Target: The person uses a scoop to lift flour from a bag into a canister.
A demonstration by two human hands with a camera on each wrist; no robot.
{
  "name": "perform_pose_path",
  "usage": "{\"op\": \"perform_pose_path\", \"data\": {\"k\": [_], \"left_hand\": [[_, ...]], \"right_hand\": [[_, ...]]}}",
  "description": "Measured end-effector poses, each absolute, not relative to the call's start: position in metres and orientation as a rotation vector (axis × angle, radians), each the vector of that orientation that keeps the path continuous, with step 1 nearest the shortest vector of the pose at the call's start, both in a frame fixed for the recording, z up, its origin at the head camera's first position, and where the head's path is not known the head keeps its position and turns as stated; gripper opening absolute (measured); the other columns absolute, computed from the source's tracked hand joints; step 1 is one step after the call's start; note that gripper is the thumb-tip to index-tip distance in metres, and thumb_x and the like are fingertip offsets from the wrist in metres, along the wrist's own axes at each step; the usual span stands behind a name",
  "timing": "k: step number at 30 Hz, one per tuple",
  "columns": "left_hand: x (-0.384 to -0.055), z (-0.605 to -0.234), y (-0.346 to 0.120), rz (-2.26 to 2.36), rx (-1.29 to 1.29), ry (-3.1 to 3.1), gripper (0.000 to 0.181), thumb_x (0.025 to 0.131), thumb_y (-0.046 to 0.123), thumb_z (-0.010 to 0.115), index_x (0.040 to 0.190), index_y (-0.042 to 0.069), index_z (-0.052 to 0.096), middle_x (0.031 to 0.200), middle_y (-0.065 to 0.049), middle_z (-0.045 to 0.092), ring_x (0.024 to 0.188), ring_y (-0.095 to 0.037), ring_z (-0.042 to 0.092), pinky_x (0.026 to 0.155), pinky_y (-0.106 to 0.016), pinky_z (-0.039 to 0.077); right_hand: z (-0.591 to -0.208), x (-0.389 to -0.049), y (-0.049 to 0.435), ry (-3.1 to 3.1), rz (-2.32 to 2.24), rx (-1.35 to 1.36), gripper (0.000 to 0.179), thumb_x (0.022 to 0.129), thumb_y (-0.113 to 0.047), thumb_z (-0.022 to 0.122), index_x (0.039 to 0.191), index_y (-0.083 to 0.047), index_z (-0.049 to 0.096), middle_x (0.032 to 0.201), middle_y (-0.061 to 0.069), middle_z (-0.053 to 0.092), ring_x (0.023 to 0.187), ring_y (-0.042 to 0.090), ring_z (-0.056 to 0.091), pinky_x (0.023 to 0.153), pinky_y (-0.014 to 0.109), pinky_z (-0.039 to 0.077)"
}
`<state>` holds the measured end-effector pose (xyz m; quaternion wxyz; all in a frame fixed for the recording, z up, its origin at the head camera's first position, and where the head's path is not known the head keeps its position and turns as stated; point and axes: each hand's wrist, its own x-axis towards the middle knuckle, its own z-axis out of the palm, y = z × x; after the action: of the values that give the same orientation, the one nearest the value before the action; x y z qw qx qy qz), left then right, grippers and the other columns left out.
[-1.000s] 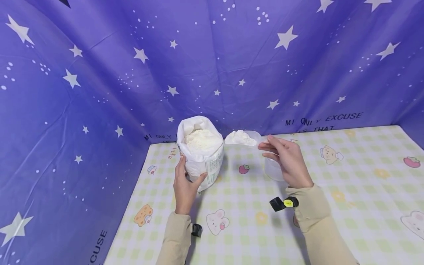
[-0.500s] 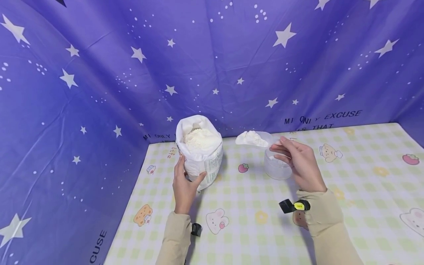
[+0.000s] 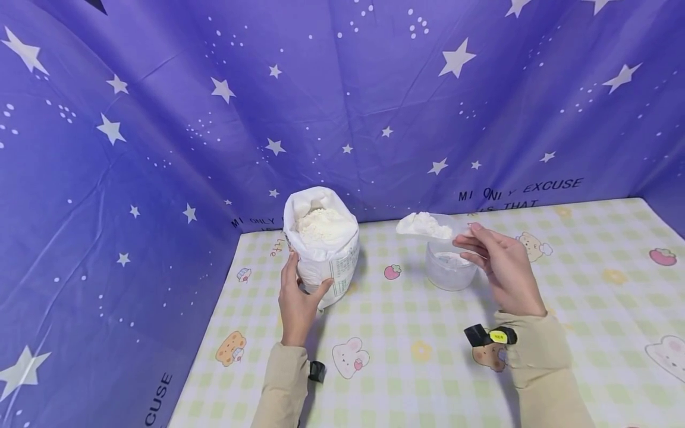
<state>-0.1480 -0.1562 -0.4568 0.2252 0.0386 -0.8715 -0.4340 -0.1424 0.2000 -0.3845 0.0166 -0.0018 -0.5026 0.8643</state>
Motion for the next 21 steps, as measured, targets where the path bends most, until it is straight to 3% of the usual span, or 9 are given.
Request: {"op": "perform_pose_path", "data": {"k": [15, 21], "left_hand": [[-0.147, -0.457, -0.155, -1.205, 0.107, -2.404, 0.093, 0.075, 0.028, 0.088, 0.151, 0.008, 0.039, 0.157, -0.009, 0.037, 0.137, -0.027, 0.045, 0.106, -0.039, 0.051], [-0.148, -0.457, -0.156, -1.206, 0.109, -2.405, 0.093, 0.075, 0.028, 0.088, 0.151, 0.008, 0.039, 0.157, -0.009, 0.036, 0.137, -0.027, 0.045, 0.107, -0.038, 0.051]], "right_hand": [[-0.391, -0.131, 0.227, -1.561, 2.64, -0.034, 0.02, 0.098, -0.015, 0.063, 0.108, -0.003, 0.075, 0.091, 0.004, 0.078, 0.086, 0.01, 0.072, 0.067, 0.019, 0.059], [-0.392, -0.129, 0.233, -1.619, 2.565, -0.085, 0.02, 0.097, -0.018, 0.065, 0.107, -0.004, 0.076, 0.091, 0.002, 0.078, 0.087, 0.01, 0.073, 0.069, 0.02, 0.06]]}}
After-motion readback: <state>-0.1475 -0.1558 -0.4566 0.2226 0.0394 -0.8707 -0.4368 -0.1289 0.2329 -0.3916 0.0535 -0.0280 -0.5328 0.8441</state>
